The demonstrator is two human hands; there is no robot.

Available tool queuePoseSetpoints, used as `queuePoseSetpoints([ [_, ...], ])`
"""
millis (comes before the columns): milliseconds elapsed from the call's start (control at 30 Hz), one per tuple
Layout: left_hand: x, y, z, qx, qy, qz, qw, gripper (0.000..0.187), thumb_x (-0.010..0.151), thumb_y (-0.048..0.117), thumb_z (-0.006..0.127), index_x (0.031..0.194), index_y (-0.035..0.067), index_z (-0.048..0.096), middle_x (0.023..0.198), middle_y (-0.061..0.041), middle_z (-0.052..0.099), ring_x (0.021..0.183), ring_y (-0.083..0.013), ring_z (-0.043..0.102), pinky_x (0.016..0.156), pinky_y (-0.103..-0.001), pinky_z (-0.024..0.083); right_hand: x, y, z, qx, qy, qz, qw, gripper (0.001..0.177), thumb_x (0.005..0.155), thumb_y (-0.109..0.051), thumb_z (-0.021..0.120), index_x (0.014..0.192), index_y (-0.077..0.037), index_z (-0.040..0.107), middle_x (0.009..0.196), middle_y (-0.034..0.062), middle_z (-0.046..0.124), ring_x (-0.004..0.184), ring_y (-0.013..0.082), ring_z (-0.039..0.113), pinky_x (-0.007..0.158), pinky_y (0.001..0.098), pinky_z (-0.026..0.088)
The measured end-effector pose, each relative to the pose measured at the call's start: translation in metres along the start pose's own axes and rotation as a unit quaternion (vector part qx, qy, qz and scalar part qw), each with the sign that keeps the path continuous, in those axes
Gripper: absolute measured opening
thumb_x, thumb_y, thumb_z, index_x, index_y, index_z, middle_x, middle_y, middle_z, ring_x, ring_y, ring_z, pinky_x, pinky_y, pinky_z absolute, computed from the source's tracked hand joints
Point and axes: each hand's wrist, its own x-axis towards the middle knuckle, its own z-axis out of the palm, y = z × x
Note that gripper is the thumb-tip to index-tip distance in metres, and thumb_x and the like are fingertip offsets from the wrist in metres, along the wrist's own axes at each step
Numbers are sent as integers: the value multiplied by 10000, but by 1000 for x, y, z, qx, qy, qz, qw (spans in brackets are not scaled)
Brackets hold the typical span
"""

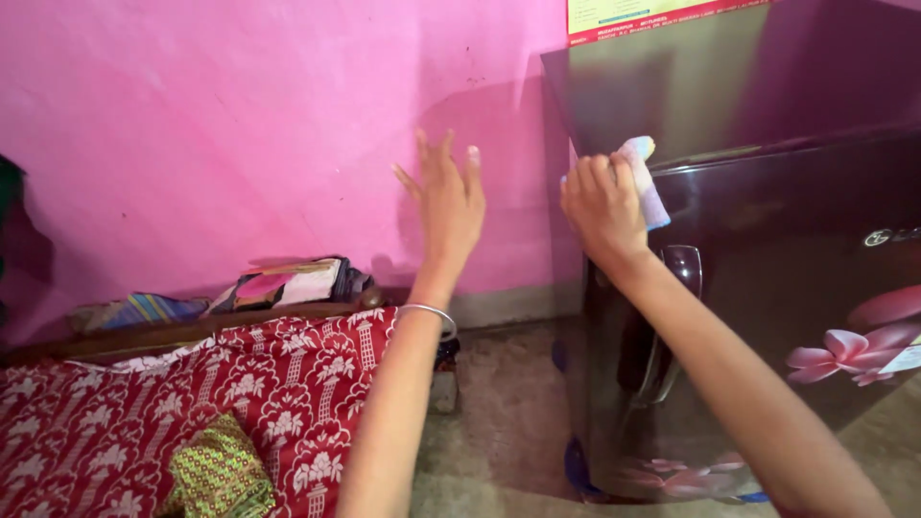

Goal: The person wipes the exterior of a maroon refrigerator using a blue cloth. They clean the top edge, front door, and side panel in a continuous motion.

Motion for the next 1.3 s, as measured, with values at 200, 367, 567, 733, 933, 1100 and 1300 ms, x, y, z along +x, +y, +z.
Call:
queuePoseSetpoints([
  [200, -13, 31, 11, -17, -38, 28, 999, 554, 1096, 355, 453, 1471, -52, 439, 1528, -274, 464, 1573, -378, 219, 1241, -690, -16, -16, 31, -16, 90, 38, -68, 993, 384, 871, -252, 669, 1216, -88, 704, 1234, 55, 655, 1204, 253, 597, 1135, 412, 437],
  [367, -21, 48, -6, -5, -45, 83, 996, 536, 1080, 347, 470, 1432, -56, 443, 1487, -211, 528, 1570, -370, 207, 1242, -695, 1, -25, 69, -31, 158, 31, -48, 986, 406, 967, -284, 651, 1341, -133, 696, 1269, 72, 675, 1184, 265, 627, 1125, 420, 455],
  [567, -19, 50, -32, 40, -56, 97, 993, 537, 1096, 352, 463, 1442, -59, 437, 1480, -211, 528, 1580, -352, 182, 1240, -685, -9, -46, 121, -24, 156, 24, -8, 987, 372, 1053, -332, 628, 1378, -168, 705, 1106, 51, 680, 1022, 249, 646, 1025, 398, 501],
  [733, -25, 56, -37, 54, -51, 83, 994, 553, 1104, 360, 447, 1451, -70, 427, 1484, -216, 523, 1582, -354, 167, 1240, -680, -35, -77, 171, 3, 148, 9, 21, 989, 209, 1130, -329, 622, 1142, -141, 714, 936, 42, 641, 931, 244, 625, 875, 388, 478],
  [933, -48, 61, -27, 54, -51, 46, 996, 564, 1097, 375, 420, 1447, -67, 431, 1480, -207, 528, 1579, -350, 164, 1237, -677, -41, -117, 223, 40, 123, -4, 87, 989, 290, 1129, -255, 511, 914, -89, 613, 929, 68, 604, 905, 266, 576, 874, 385, 434],
  [1100, -66, 63, -14, 56, -63, 34, 996, 566, 1105, 385, 408, 1438, -72, 431, 1471, -215, 532, 1582, -360, 160, 1236, -684, -41, -112, 189, 51, 129, 46, 102, 985, 248, 1092, -178, 521, 885, -69, 601, 951, 78, 617, 917, 269, 569, 918, 387, 430],
  [1300, -58, 65, 2, 34, -43, 40, 998, 549, 1093, 374, 428, 1426, -63, 444, 1453, -214, 547, 1580, -365, 180, 1243, -692, -15, -77, 152, 35, 140, 61, 95, 984, 279, 1068, -170, 528, 849, -51, 656, 870, 71, 667, 825, 250, 580, 814, 377, 414],
])
